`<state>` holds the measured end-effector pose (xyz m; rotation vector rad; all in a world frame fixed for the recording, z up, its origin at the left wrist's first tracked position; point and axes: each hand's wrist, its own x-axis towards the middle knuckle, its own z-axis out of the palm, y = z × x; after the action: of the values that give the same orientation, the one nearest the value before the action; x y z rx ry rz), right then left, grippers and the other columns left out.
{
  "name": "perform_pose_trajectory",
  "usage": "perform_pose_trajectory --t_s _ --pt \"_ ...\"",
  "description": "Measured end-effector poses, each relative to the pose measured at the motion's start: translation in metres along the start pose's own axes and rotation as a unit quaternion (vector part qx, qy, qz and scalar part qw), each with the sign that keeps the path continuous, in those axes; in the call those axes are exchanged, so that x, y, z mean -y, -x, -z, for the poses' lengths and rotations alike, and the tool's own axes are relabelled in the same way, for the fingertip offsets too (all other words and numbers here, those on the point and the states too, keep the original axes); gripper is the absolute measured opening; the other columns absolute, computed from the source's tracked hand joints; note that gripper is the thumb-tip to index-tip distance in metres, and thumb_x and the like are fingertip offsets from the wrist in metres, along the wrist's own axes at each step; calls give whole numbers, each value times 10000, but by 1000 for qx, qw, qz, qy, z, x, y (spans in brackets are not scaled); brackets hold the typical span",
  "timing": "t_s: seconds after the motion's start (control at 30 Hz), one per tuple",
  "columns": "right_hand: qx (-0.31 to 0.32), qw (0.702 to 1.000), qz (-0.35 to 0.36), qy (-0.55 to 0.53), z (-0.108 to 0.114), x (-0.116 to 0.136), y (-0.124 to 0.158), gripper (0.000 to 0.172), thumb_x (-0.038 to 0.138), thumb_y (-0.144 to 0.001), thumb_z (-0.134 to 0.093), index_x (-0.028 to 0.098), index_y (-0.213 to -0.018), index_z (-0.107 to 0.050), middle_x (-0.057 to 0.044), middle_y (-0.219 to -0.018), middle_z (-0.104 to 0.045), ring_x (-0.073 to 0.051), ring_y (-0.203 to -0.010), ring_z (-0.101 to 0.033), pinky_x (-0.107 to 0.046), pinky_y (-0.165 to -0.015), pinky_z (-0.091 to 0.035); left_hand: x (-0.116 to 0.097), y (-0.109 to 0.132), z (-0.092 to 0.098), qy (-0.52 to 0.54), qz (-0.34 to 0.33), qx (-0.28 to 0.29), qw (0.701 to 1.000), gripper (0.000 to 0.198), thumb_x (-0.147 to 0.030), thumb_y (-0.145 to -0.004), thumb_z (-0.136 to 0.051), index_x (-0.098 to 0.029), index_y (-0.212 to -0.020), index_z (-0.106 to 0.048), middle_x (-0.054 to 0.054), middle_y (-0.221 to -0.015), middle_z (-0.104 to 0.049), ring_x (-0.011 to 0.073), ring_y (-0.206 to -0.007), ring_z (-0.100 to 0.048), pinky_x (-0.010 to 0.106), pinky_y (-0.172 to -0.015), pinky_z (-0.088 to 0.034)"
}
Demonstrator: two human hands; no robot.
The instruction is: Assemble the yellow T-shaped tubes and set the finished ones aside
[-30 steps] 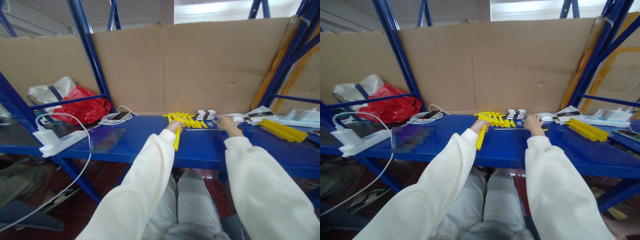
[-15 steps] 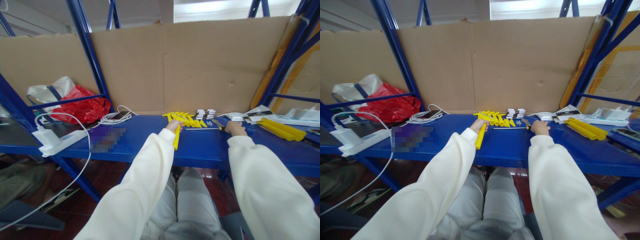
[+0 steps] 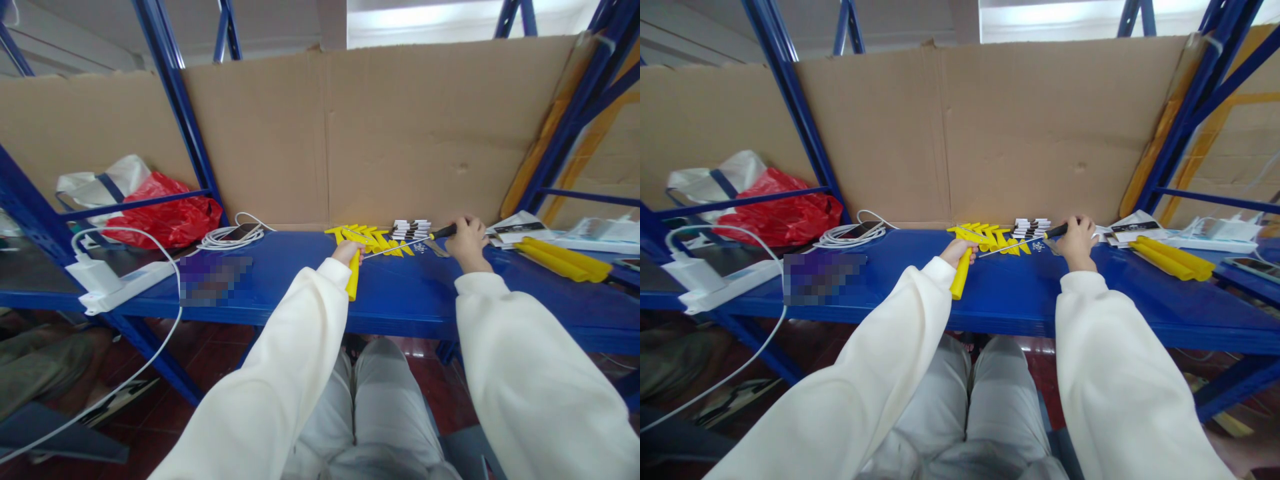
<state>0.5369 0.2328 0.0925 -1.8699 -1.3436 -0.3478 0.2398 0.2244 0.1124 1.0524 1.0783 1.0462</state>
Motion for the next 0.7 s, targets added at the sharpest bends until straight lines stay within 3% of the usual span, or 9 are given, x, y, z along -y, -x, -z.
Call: perform_pose_trajectory --t_s 0.13,0.3,0.47,0.6,0.7 --pt "-41 994 31 -92 4 4 -3 481 148 -782 -596 216 -1255 -650 -219 -1420 -533 -409 -1363 -534 -615 -1128 -474 2 -3 0 4 -9 -17 1000 199 -11 -870 -621 -173 -985 -637 -81 -499 -467 88 -406 -402 206 -459 -333" --pt "-143 955 72 -250 -5 1 -14 458 109 -657 -599 235 -1095 -644 -187 -1387 -542 -378 -1389 -539 -607 -1203 -451 5 -7 0 6 -17 -35 999 183 -30 -849 -677 -178 -952 -648 -77 -502 -476 91 -415 -419 220 -489 -348" --pt "-162 941 9 -298 -7 2 -19 401 63 -676 -566 214 -1031 -673 -180 -1406 -510 -364 -1457 -494 -613 -1288 -350 5 -8 0 12 -17 -38 999 184 -26 -835 -696 -181 -912 -634 -78 -506 -476 91 -422 -417 221 -493 -335" --pt "-154 924 -80 -340 -2 7 -18 310 65 -800 -540 198 -1038 -689 -186 -1437 -497 -345 -1517 -437 -569 -1325 -290 4 -7 0 10 -14 -32 999 193 5 -853 -654 -182 -866 -608 -76 -503 -471 89 -425 -412 223 -497 -330" --pt "-156 914 -108 -359 1 11 -16 205 87 -871 -583 196 -1021 -672 -186 -1460 -496 -328 -1550 -407 -537 -1335 -285 4 -7 2 7 -12 -24 1000 208 5 -855 -662 -190 -836 -591 -74 -507 -475 88 -428 -414 223 -496 -336"
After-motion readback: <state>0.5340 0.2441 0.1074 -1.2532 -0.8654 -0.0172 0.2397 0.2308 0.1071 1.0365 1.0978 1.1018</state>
